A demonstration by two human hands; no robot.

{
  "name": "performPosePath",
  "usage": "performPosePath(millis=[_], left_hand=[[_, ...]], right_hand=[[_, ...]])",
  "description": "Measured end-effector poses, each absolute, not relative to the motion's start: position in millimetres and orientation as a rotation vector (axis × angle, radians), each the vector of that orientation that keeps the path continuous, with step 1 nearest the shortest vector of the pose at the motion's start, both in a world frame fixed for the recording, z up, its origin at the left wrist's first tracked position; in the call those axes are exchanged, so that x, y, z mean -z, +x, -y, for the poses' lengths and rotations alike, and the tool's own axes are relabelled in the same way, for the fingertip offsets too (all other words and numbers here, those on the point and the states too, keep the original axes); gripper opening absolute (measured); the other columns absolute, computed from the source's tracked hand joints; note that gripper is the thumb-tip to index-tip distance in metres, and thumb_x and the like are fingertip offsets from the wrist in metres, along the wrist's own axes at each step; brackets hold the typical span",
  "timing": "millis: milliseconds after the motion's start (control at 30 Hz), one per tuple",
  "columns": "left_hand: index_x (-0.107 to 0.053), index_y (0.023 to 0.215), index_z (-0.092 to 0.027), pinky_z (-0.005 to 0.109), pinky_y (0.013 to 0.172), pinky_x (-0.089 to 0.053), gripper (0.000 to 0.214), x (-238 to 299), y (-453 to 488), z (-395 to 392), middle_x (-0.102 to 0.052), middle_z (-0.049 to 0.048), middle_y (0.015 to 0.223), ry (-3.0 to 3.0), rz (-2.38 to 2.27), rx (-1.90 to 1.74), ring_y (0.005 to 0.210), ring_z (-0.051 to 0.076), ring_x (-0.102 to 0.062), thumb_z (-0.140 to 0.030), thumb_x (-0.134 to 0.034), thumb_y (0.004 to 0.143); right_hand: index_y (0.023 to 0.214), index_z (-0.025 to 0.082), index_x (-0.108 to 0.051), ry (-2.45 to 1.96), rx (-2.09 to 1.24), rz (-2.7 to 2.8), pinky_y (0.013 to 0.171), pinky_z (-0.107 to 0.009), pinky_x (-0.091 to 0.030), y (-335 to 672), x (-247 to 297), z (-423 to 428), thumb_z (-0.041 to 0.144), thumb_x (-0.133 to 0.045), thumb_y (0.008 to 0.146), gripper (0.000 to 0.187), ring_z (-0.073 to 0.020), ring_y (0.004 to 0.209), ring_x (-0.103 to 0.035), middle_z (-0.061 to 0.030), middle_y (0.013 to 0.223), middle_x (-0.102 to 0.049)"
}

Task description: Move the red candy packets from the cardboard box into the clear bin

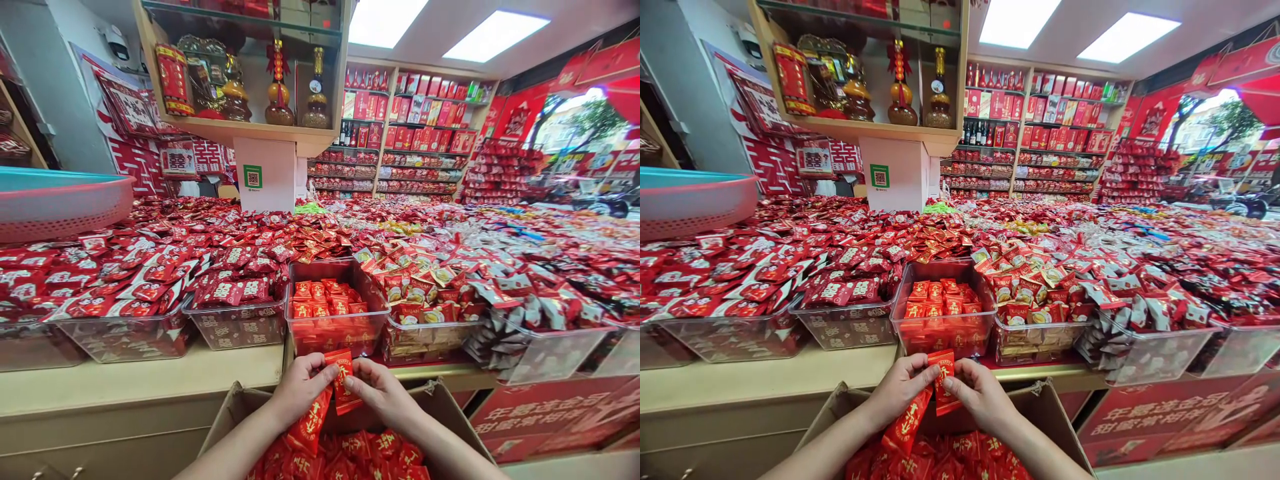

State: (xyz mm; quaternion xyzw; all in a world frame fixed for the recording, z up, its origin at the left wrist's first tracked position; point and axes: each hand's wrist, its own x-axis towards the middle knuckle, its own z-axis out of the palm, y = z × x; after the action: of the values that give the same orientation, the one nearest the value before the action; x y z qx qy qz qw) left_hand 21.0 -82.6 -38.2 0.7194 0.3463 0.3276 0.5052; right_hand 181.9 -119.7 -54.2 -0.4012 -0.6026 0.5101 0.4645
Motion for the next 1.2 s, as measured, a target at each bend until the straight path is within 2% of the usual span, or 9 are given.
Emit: performPosePath(millis=[200, 300, 400, 800, 1067, 1200], left_hand=[[-0.057, 0.08, -0.01, 0.023, 0.061, -0.037, 0.032, 40.5, 20.6, 81.0, -0.056, 0.0023, 0.073, 1.698, -0.798, -0.773, 0.066, 0.012, -0.047, -0.04, -0.048, 0.074], [-0.057, 0.091, -0.01, 0.025, 0.067, -0.039, 0.034, 40.8, 20.6, 80.9, -0.059, 0.0043, 0.079, 1.635, -0.711, -0.728, 0.074, 0.015, -0.05, -0.039, -0.049, 0.074], [-0.058, 0.093, -0.01, 0.027, 0.07, -0.04, 0.036, 41.0, 20.3, 81.5, -0.061, 0.0061, 0.082, 1.599, -0.736, -0.735, 0.078, 0.017, -0.052, -0.039, -0.047, 0.075], [-0.058, 0.085, -0.01, 0.025, 0.066, -0.039, 0.033, 45.3, 23.5, 79.1, -0.06, 0.0058, 0.08, 1.579, -0.813, -0.785, 0.072, 0.015, -0.051, -0.04, -0.049, 0.074], [-0.056, 0.078, -0.01, 0.024, 0.063, -0.037, 0.033, 47.3, 25.3, 79.3, -0.057, 0.0031, 0.073, 1.516, -0.842, -0.787, 0.069, 0.013, -0.049, -0.042, -0.051, 0.071], [-0.054, 0.071, -0.011, 0.022, 0.059, -0.035, 0.038, 47.3, 25.6, 78.5, -0.055, 0.001, 0.066, 1.46, -0.828, -0.816, 0.062, 0.011, -0.046, -0.047, -0.043, 0.074]], right_hand=[[0.079, 0.015, -0.052, -1.0, -1.267, 1.439, 0.065, -0.025, -0.04, 182.4, 56.1, 118.4, 0.039, -0.054, 0.071, 0.025, -0.0139, 0.071, -0.052, -0.0022, 0.074, -0.058], [0.084, 0.016, -0.046, -0.997, -1.347, 1.362, 0.057, -0.022, -0.037, 183.4, 59.4, 117.6, 0.037, -0.057, 0.069, 0.028, -0.0105, 0.062, -0.05, 0.0008, 0.067, -0.054], [0.086, 0.018, -0.04, -1.001, -1.414, 1.334, 0.051, -0.019, -0.032, 184.1, 61.3, 117.4, 0.032, -0.063, 0.065, 0.034, -0.0068, 0.055, -0.045, 0.0044, 0.063, -0.05], [0.072, 0.019, -0.036, -1.084, -1.35, 1.336, 0.052, -0.019, -0.031, 184.6, 61.2, 118.3, 0.033, -0.064, 0.062, 0.033, -0.006, 0.054, -0.04, 0.0062, 0.061, -0.043], [0.067, 0.019, -0.035, -1.129, -1.33, 1.378, 0.049, -0.019, -0.03, 184.4, 56.9, 119.6, 0.041, -0.063, 0.06, 0.036, -0.0063, 0.051, -0.038, 0.0062, 0.057, -0.041], [0.066, 0.018, -0.036, -1.158, -1.273, 1.403, 0.047, -0.019, -0.029, 187.7, 55.6, 118.6, 0.039, -0.061, 0.063, 0.032, -0.0064, 0.049, -0.036, 0.0058, 0.055, -0.041]])
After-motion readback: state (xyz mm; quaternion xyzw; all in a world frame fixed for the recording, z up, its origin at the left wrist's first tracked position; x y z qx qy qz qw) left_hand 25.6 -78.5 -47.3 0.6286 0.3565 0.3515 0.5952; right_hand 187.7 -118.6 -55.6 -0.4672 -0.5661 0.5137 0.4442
